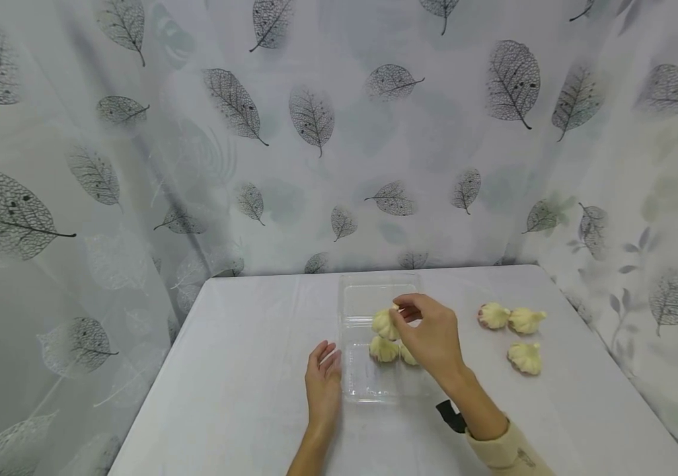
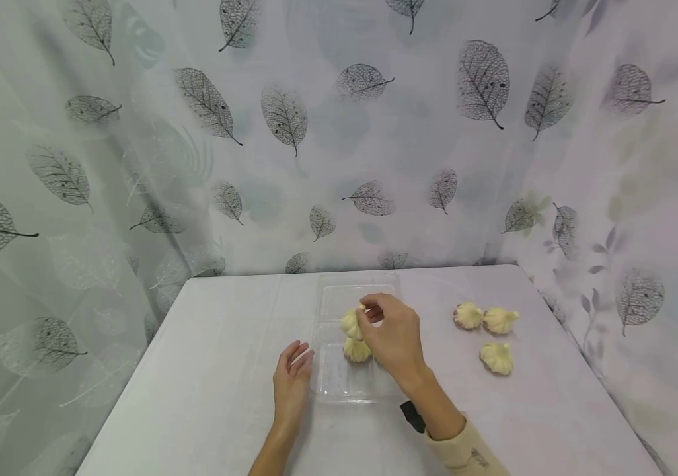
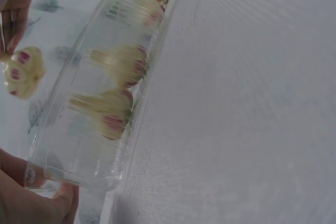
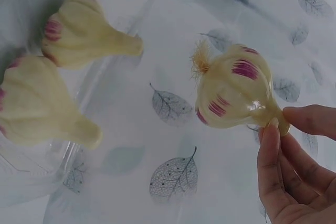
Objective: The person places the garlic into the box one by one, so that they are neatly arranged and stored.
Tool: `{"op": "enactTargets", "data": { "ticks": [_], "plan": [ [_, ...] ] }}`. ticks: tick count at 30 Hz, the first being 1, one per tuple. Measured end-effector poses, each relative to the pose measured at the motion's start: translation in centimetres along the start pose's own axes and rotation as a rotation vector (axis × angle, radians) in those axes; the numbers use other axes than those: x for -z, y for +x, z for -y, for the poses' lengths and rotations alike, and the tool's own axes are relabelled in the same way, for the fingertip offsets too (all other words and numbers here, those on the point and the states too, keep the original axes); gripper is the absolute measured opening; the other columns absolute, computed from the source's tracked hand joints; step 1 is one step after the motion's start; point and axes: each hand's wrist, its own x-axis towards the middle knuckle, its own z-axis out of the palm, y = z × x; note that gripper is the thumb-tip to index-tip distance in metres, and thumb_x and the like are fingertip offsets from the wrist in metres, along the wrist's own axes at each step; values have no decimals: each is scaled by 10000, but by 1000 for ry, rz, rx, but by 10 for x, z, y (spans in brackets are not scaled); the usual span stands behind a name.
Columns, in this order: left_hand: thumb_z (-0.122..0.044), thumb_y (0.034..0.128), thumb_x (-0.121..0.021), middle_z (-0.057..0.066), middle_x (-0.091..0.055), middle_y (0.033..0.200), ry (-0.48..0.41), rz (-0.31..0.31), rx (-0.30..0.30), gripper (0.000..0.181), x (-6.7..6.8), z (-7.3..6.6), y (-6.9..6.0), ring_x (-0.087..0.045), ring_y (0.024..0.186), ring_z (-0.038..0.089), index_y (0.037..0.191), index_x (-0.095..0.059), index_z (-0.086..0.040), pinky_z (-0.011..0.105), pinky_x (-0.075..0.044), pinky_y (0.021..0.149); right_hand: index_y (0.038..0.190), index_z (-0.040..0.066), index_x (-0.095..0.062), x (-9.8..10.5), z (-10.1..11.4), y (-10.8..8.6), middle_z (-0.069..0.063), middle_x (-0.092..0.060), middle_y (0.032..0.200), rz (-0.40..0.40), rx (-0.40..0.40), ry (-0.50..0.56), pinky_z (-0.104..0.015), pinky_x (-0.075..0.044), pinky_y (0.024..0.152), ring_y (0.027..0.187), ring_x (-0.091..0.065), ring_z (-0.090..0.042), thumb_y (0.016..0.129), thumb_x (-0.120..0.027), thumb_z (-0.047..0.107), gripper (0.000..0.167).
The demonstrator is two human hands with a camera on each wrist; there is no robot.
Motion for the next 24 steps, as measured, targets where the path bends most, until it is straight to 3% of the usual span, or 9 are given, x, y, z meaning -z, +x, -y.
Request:
{"op": "enactTargets", "data": {
  "ticks": [6, 15, 24],
  "plan": [
    [42, 1012, -589, 195, -581, 1393, 7, -13, -8, 468, -1, -1, 0, -603, 1293, 372, 1464, -469, 41, 430, -531, 1083, 997, 72, -774, -9, 4, 0, 8, -759, 877, 14, 13, 4, -268, -599, 621, 717, -698, -88, 830, -857, 71, 187],
    [13, 1023, -598, 191, -584, 1396, 7, -15, -14, 450, 0, -2, -1, -601, 1298, 369, 1457, -482, 28, 441, -531, 1083, 1001, 60, -771, -25, 7, -5, -1, -758, 881, 61, 14, 30, -346, -624, 630, 723, -698, -98, 837, -846, 69, 180],
    [25, 1020, -589, 180, -590, 1397, 34, -17, -5, 458, -1, 0, 1, -605, 1294, 364, 1463, -474, 34, 431, -545, 1068, 974, 37, -770, -39, 12, -9, -34, -753, 865, 77, 19, 48, -288, -630, 630, 711, -702, -117, 815, -851, 15, 179]
  ]
}}
